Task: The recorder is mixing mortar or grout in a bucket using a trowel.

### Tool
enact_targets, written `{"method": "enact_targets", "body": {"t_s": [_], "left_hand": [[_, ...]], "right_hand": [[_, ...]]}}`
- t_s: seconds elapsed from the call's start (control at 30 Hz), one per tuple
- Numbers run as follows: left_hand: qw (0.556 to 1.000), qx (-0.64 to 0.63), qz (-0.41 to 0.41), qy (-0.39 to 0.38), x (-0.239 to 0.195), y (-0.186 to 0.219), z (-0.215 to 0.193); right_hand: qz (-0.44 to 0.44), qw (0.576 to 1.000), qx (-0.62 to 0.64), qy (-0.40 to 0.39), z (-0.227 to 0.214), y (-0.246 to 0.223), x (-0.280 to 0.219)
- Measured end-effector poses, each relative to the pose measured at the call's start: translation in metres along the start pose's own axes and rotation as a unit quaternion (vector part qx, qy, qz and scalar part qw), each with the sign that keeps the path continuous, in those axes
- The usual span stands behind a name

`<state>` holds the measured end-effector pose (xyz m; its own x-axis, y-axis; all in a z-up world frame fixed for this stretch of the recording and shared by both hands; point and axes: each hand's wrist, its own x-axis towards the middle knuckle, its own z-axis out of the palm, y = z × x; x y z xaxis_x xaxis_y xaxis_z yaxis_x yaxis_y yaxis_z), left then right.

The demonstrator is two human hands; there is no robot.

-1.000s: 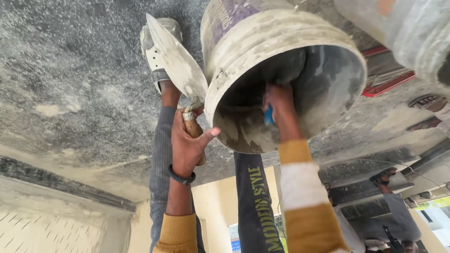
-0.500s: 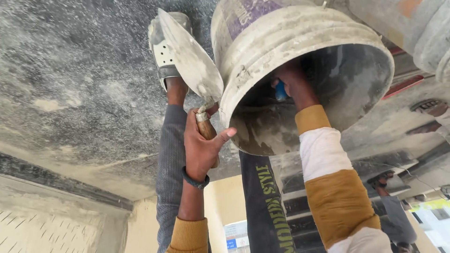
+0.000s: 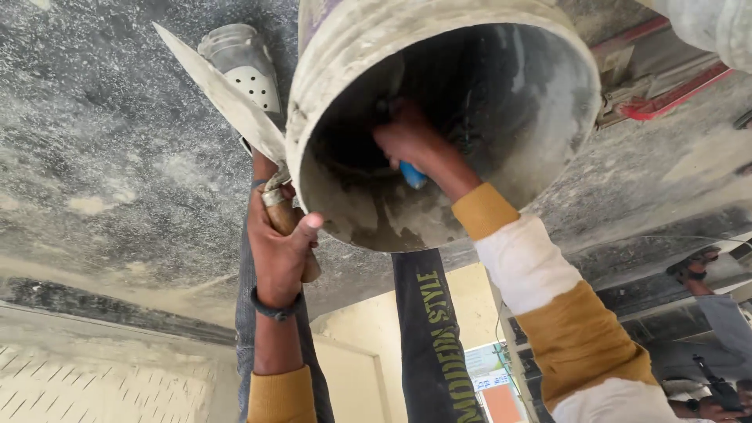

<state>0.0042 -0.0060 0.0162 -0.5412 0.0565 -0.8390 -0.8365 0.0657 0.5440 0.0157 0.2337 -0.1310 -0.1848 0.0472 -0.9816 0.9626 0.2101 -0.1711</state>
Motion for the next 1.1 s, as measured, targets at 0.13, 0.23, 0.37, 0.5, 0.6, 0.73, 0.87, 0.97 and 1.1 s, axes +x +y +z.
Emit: {"method": "enact_targets", "body": {"t_s": [0.13,0.23,0.37,0.5,0.6,0.73,0.87,0.97,1.1], "left_hand": [[1.0,-0.016,-0.007,-0.003,0.005,0.011,0.005],[1.0,-0.022,-0.011,-0.009,0.0,0.01,0.003],[1.0,0.015,-0.015,-0.001,0.004,0.005,0.0],[1.0,0.004,-0.011,0.029,0.0,0.008,0.004],[0.999,-0.021,-0.016,0.018,-0.002,0.012,0.003],[1.0,-0.023,0.002,0.003,0.009,0.008,0.007],[0.998,-0.054,0.032,0.001,-0.003,-0.003,0.003],[0.999,-0.029,0.016,0.004,0.005,0.001,0.002],[0.998,-0.006,0.054,-0.01,0.001,0.004,0.0]], "right_hand": [[-0.101,0.985,-0.139,0.0,-0.022,-0.008,-0.064],[-0.2,0.937,-0.281,0.061,-0.036,-0.003,-0.112],[-0.169,0.879,-0.44,0.076,-0.061,-0.036,-0.167],[-0.117,0.892,-0.432,0.058,-0.053,-0.024,-0.174],[-0.074,0.911,-0.401,0.054,-0.047,-0.017,-0.157],[-0.029,0.944,-0.299,0.135,-0.056,-0.018,-0.119],[0.016,0.965,-0.188,0.18,-0.066,-0.002,-0.085],[-0.017,0.956,-0.196,0.217,-0.064,0.003,-0.083],[-0.028,0.938,-0.245,0.244,-0.058,0.028,-0.084]]}}
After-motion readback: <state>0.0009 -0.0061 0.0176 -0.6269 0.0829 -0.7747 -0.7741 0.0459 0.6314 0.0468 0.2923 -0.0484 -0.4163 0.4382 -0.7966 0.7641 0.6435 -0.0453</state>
